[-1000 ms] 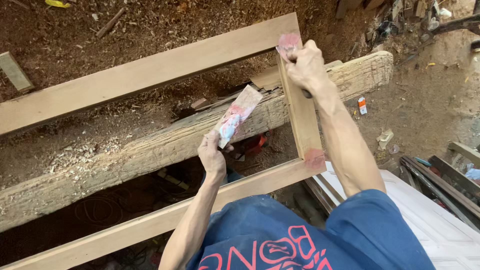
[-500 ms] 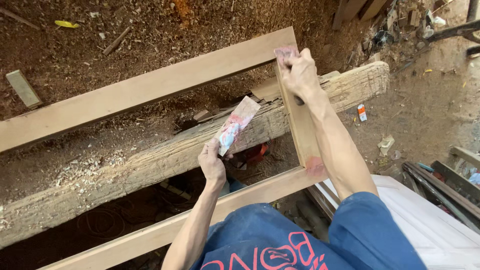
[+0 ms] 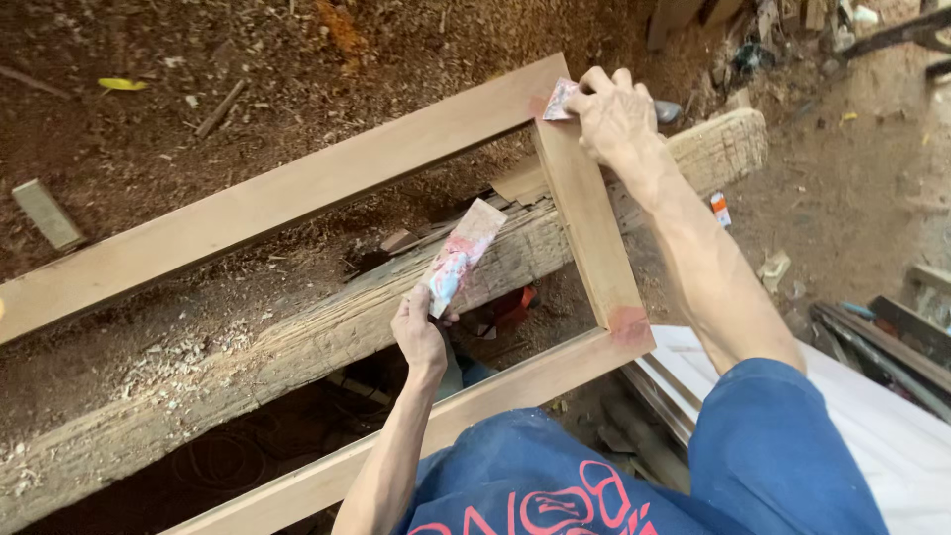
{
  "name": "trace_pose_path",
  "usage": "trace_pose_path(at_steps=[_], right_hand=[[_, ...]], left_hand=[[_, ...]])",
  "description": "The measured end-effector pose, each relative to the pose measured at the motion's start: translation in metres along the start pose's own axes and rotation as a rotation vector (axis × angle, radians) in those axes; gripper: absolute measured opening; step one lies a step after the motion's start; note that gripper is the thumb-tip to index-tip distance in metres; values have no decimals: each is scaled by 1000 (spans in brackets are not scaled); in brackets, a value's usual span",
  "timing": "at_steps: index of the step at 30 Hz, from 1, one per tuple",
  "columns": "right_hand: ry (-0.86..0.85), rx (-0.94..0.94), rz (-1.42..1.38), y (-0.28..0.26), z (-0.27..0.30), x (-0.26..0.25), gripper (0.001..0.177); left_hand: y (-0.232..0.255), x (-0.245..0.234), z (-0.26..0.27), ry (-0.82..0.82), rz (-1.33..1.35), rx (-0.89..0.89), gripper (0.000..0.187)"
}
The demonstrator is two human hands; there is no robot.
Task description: The person applies a pinkish filler paste to the joints and edges of a wooden frame using a small putty knife. They scrape the filler from a small wooden block onto the knife and spread it into the gaps, working along the frame's length.
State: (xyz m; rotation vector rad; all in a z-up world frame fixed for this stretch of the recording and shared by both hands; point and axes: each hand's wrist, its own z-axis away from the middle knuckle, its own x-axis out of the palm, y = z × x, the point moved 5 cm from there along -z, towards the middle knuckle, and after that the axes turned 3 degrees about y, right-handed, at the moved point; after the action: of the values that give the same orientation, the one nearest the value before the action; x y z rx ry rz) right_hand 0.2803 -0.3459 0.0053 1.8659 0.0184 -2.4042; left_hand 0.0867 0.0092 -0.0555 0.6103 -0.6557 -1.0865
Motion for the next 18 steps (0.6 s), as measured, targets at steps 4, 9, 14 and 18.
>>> trace_pose_path(at_steps=[4,9,14,18], right_hand=[[-45,63,14,11,16,-3,44],[-224,224,-46,9,18,-11,44],[-56,90,-108,-24,-11,-24,44],[-184,171,-45,-36,-6,-31,33]], left_hand=[[-5,2,-5,-7,45,-26,38],[0,1,-5,-24,24,-29,40],[0,1,-13,2,30,-44,38],[2,-4,-18,15,69,-52,35]])
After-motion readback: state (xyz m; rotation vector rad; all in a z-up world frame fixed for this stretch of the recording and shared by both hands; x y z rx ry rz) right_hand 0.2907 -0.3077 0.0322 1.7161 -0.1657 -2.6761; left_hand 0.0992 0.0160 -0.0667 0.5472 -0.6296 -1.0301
